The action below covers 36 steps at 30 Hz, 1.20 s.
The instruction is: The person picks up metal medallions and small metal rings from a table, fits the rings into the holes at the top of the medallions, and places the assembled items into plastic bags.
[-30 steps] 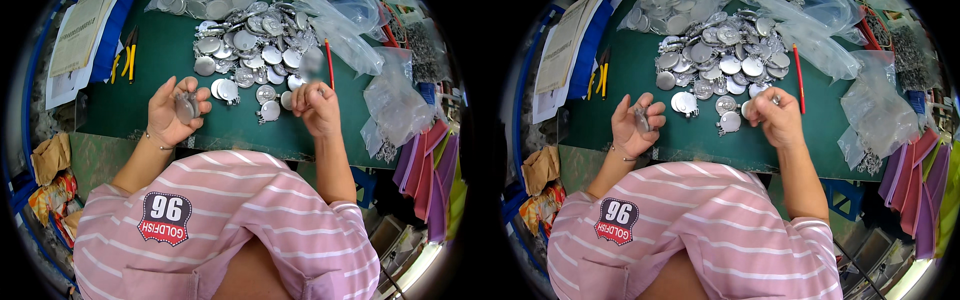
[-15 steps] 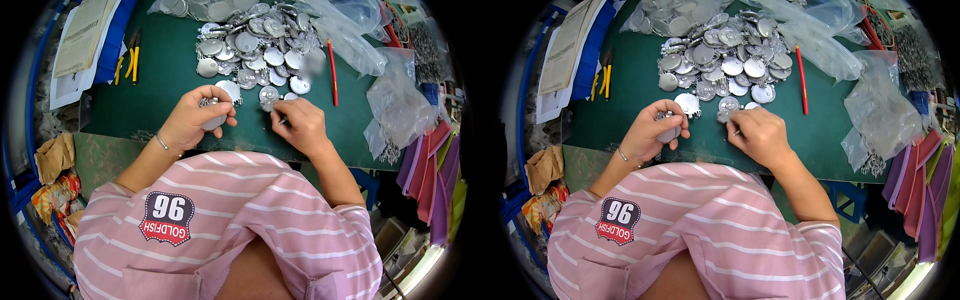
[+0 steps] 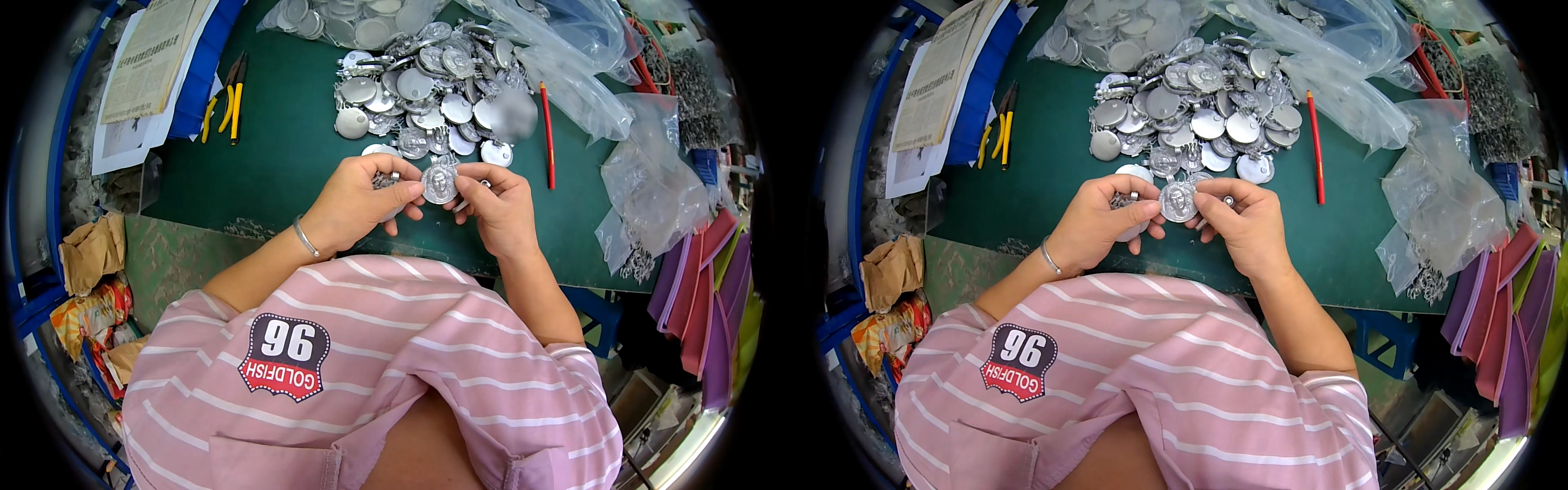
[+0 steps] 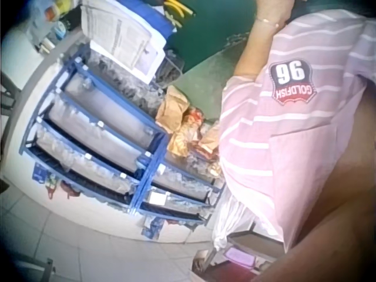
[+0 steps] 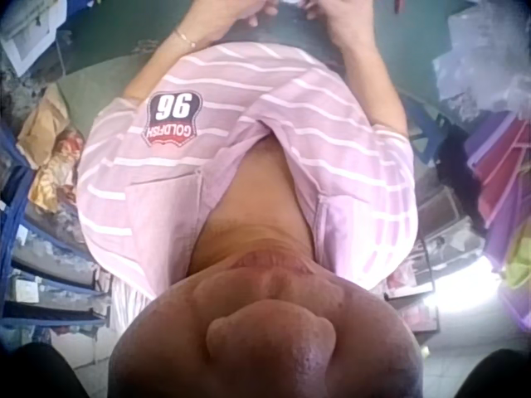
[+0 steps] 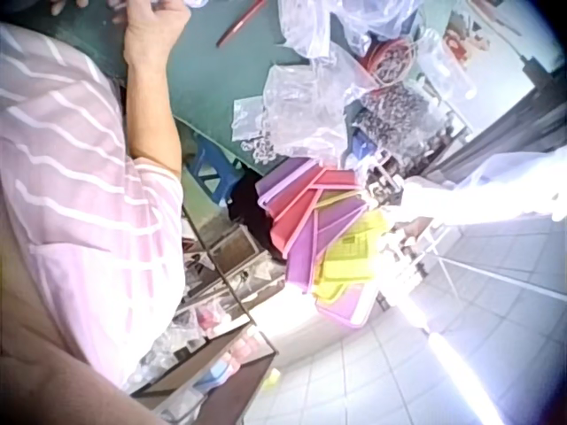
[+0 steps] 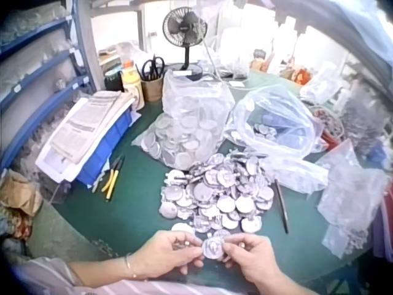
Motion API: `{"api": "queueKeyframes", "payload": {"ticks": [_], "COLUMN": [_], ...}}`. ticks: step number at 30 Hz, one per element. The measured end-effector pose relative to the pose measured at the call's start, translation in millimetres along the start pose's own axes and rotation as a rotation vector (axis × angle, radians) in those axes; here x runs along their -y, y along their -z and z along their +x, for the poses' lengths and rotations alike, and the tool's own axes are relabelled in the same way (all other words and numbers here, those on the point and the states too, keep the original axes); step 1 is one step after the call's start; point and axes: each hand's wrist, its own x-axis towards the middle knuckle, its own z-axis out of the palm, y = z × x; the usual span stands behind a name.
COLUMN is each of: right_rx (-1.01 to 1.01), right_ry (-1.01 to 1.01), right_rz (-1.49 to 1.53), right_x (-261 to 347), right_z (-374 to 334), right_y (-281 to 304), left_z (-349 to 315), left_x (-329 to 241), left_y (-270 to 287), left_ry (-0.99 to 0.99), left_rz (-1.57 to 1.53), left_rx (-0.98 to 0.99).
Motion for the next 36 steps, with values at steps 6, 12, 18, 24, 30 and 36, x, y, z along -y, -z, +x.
{"api": "queueKeyframes", "payload": {"ticks": [6, 12, 18, 24, 30, 36], "right_rx": [-0.062, 0.141, 0.493, 0.372, 0.195, -0.162], "right_ry": [0.145, 0.081, -0.206, 0.197, 0.029, 0.320], "right_rz": [-0.040, -0.020, 0.861, 0.867, 1.005, -0.216], "right_x": [-1.4, -9.7, -21.3, 3.3, 4.1, 2.8], "right_z": [-1.1, -1.2, 7.9, 5.1, -1.6, 0.8], "right_y": [-7.3, -16.9, 5.1, 61.7, 63.5, -11.3], "left_z": [-1.3, -3.3, -9.4, -3.0, 11.5, 33.8], "left_x": [4.1, 3.5, -4.7, -0.6, 10.9, 25.4], "left_y": [2.2, -2.9, -5.9, 5.5, -9.9, -37.7], "left_ry": [0.024, -0.056, -0.107, -0.089, 0.120, 0.464], "left_rz": [-0.025, 0.094, 0.008, -0.007, -0.212, -0.661], "left_rx": [-0.015, 0.020, 0.070, -0.106, 0.068, 0.340]}}
